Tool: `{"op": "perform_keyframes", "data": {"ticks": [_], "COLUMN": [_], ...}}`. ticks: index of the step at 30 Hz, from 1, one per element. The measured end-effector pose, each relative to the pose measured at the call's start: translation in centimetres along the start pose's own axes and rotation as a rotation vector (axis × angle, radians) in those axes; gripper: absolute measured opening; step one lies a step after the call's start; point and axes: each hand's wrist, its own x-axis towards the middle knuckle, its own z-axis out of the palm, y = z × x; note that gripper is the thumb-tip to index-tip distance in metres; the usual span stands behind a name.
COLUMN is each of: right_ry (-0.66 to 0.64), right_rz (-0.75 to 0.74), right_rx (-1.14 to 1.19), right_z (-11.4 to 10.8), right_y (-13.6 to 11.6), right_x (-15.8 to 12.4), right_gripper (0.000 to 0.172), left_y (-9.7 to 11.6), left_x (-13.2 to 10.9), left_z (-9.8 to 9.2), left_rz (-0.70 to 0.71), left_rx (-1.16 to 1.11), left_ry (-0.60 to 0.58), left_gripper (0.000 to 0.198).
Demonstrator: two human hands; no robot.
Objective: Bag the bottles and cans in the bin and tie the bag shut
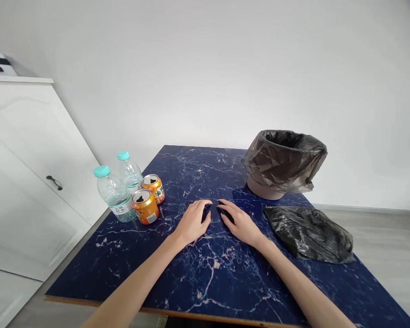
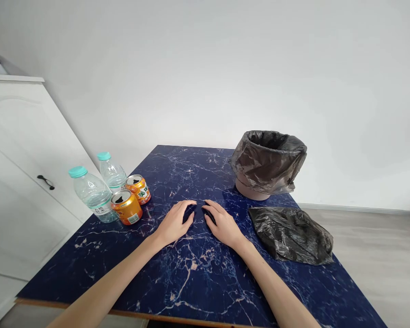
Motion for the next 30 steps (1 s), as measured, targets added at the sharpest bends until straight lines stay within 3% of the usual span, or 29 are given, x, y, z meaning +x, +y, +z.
{"op": "perform_keyframes", "data": {"ticks": [17, 21, 26, 30], "right_ry": [0.029, 0.195, 0.476, 0.636], "right_rz": [-0.033, -0.157, -0.303, -0.153], "right_rx": [-0.016, -0.129, -0.384, -0.625], "right_z": [-0.7, -4.7, -12.8, -17.7], "right_y": [-0.4, -2.1, -4.5, -4.0], "right_x": [0.2, 1.8, 5.2, 7.2], "right_gripper": [0.041, 0.042, 0.042, 0.051], "left_y": [0.1, -0.2, -0.5, -0.6], "left_x": [0.0, -0.1, -0.2, -0.3], "left_z": [0.0, 0.1, 0.2, 0.1], "left_rz": [-0.015, -0.034, -0.043, -0.037], "left_rx": [0.016, 0.023, 0.024, 0.020], "left_ry": [0.032, 0.065, 0.098, 0.114], "left_gripper": [0.030, 0.030, 0.031, 0.031]}}
